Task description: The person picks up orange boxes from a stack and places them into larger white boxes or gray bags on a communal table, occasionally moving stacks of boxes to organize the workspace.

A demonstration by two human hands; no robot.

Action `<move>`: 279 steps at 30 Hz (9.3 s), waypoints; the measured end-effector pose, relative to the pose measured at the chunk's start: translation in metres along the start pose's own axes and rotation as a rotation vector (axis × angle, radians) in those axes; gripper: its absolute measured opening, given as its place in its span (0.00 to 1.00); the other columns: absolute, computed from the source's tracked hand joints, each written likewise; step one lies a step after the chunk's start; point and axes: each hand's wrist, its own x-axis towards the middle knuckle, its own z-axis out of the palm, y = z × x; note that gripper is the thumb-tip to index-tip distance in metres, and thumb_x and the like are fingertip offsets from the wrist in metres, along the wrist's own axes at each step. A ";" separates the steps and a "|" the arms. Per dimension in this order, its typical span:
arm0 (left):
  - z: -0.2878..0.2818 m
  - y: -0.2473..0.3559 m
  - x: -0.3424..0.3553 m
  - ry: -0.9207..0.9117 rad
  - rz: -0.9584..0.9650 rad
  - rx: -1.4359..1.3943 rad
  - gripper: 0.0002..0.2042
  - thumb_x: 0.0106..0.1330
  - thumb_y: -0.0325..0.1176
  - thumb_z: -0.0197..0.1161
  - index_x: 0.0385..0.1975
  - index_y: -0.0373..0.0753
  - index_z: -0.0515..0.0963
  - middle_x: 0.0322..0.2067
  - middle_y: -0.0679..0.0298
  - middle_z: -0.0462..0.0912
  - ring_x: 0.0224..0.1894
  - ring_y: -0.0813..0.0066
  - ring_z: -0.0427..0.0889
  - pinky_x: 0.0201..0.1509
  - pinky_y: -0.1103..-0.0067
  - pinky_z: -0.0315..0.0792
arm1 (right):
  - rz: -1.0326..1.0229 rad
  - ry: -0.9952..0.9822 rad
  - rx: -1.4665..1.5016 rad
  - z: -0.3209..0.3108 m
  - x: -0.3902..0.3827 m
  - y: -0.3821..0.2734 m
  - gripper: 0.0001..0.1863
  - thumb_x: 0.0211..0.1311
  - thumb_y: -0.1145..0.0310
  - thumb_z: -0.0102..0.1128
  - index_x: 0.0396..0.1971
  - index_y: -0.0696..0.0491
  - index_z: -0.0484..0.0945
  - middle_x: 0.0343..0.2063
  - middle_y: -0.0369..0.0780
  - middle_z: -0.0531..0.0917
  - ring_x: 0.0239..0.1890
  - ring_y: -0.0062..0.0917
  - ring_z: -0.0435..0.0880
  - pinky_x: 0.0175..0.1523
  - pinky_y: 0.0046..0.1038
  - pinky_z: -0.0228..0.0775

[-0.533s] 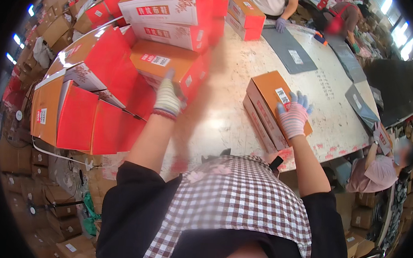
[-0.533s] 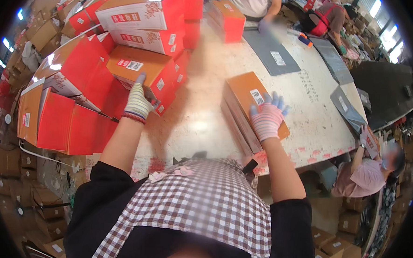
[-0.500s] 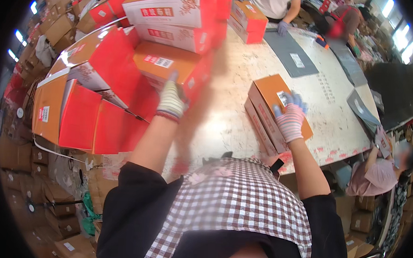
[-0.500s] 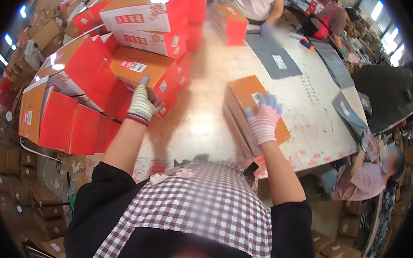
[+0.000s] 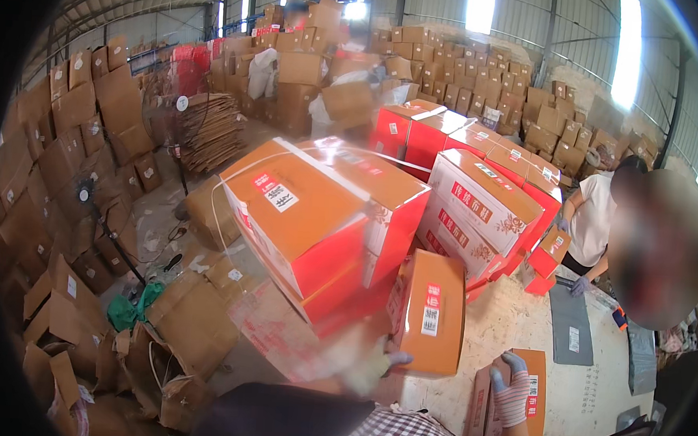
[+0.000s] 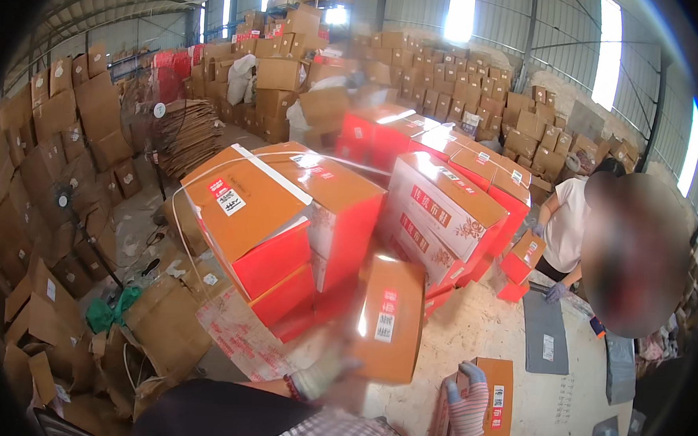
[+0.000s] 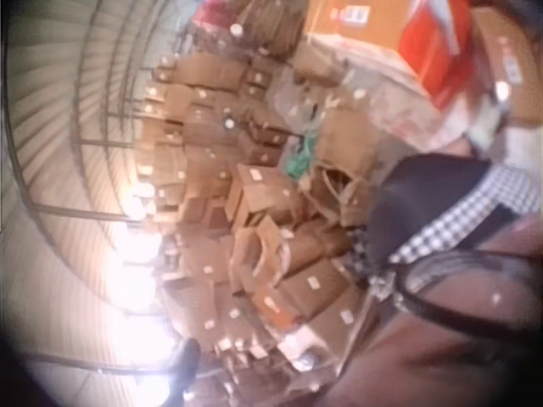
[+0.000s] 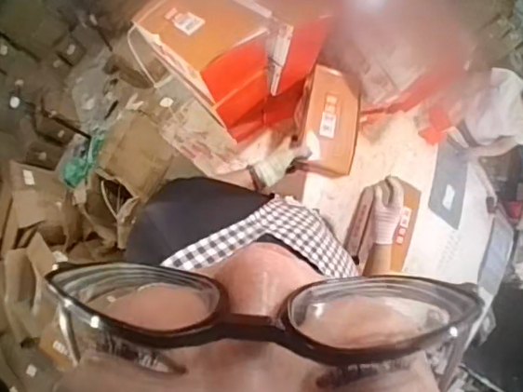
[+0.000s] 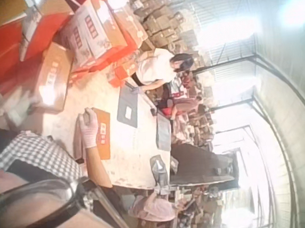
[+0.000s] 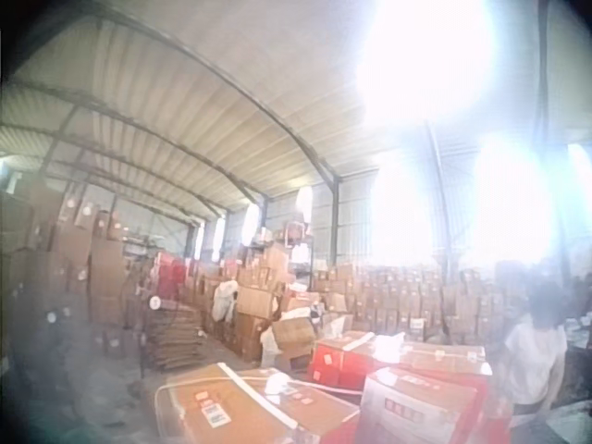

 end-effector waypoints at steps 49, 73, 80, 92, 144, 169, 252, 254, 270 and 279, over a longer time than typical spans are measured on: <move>0.076 0.007 0.068 -0.435 -0.321 -0.272 0.41 0.52 0.21 0.61 0.73 0.42 0.63 0.66 0.60 0.74 0.66 0.57 0.76 0.65 0.59 0.77 | 0.369 -0.327 -0.246 0.024 0.030 -0.036 0.55 0.49 0.61 0.75 0.77 0.56 0.54 0.76 0.57 0.56 0.80 0.52 0.49 0.80 0.49 0.43; -0.001 -0.061 0.206 0.537 -0.054 -0.644 0.32 0.56 0.35 0.78 0.59 0.38 0.70 0.54 0.54 0.77 0.46 0.59 0.81 0.51 0.63 0.81 | 0.425 -0.111 -0.796 0.031 -0.051 0.168 0.37 0.58 0.59 0.69 0.67 0.53 0.69 0.69 0.50 0.69 0.70 0.48 0.68 0.74 0.47 0.60; -0.046 -0.124 0.093 0.600 -0.453 -0.259 0.10 0.59 0.28 0.67 0.40 0.49 0.78 0.25 0.73 0.73 0.28 0.77 0.71 0.31 0.81 0.63 | 0.139 -0.368 -0.241 0.053 -0.024 0.077 0.26 0.63 0.63 0.69 0.60 0.53 0.77 0.63 0.49 0.77 0.64 0.46 0.76 0.68 0.42 0.69; 0.032 -0.054 0.129 0.231 -0.200 -0.517 0.20 0.61 0.34 0.73 0.52 0.43 0.74 0.35 0.69 0.79 0.31 0.72 0.77 0.36 0.71 0.77 | -0.037 -0.415 -0.141 0.080 0.007 0.012 0.22 0.65 0.64 0.68 0.57 0.54 0.79 0.59 0.47 0.80 0.61 0.43 0.79 0.66 0.41 0.71; 0.178 -0.053 0.151 -0.718 -0.297 0.102 0.30 0.63 0.35 0.66 0.66 0.44 0.67 0.52 0.66 0.80 0.53 0.69 0.79 0.56 0.68 0.77 | 0.412 -0.167 -0.895 -0.056 0.039 -0.010 0.48 0.55 0.60 0.72 0.75 0.50 0.59 0.76 0.50 0.59 0.78 0.51 0.56 0.76 0.63 0.47; -0.061 -0.165 0.050 0.366 -0.626 0.242 0.17 0.71 0.45 0.65 0.55 0.48 0.77 0.44 0.64 0.83 0.44 0.68 0.81 0.48 0.68 0.77 | 0.998 -0.387 -1.006 -0.201 -0.195 0.408 0.13 0.68 0.69 0.52 0.45 0.57 0.82 0.41 0.46 0.88 0.42 0.36 0.89 0.43 0.40 0.81; 0.202 0.070 0.226 0.464 0.194 -0.193 0.38 0.67 0.56 0.68 0.74 0.59 0.58 0.68 0.64 0.69 0.68 0.50 0.69 0.61 0.39 0.65 | 0.819 -0.223 -1.303 -0.380 -0.243 0.358 0.42 0.68 0.52 0.59 0.77 0.54 0.58 0.77 0.49 0.58 0.78 0.47 0.57 0.77 0.49 0.52; 0.209 0.093 0.236 0.563 -0.026 -0.320 0.41 0.64 0.59 0.70 0.74 0.60 0.59 0.71 0.62 0.63 0.71 0.45 0.61 0.64 0.42 0.65 | 0.672 -0.065 -1.137 -0.376 -0.231 0.367 0.39 0.64 0.56 0.63 0.72 0.56 0.64 0.74 0.51 0.63 0.74 0.48 0.62 0.76 0.45 0.57; 0.198 -0.094 0.108 0.233 0.099 -0.041 0.23 0.64 0.42 0.71 0.55 0.42 0.74 0.46 0.67 0.80 0.43 0.74 0.80 0.45 0.80 0.74 | -0.155 -0.152 -0.368 -0.221 -0.071 0.162 0.31 0.62 0.60 0.68 0.63 0.53 0.74 0.64 0.47 0.76 0.65 0.46 0.75 0.71 0.49 0.64; 0.303 -0.114 0.026 -0.610 0.307 1.517 0.55 0.35 0.49 0.82 0.66 0.32 0.64 0.59 0.43 0.70 0.62 0.46 0.70 0.68 0.59 0.66 | -0.089 -0.820 -0.286 -0.193 -0.071 0.153 0.56 0.44 0.53 0.79 0.72 0.60 0.62 0.64 0.55 0.73 0.67 0.48 0.73 0.72 0.50 0.60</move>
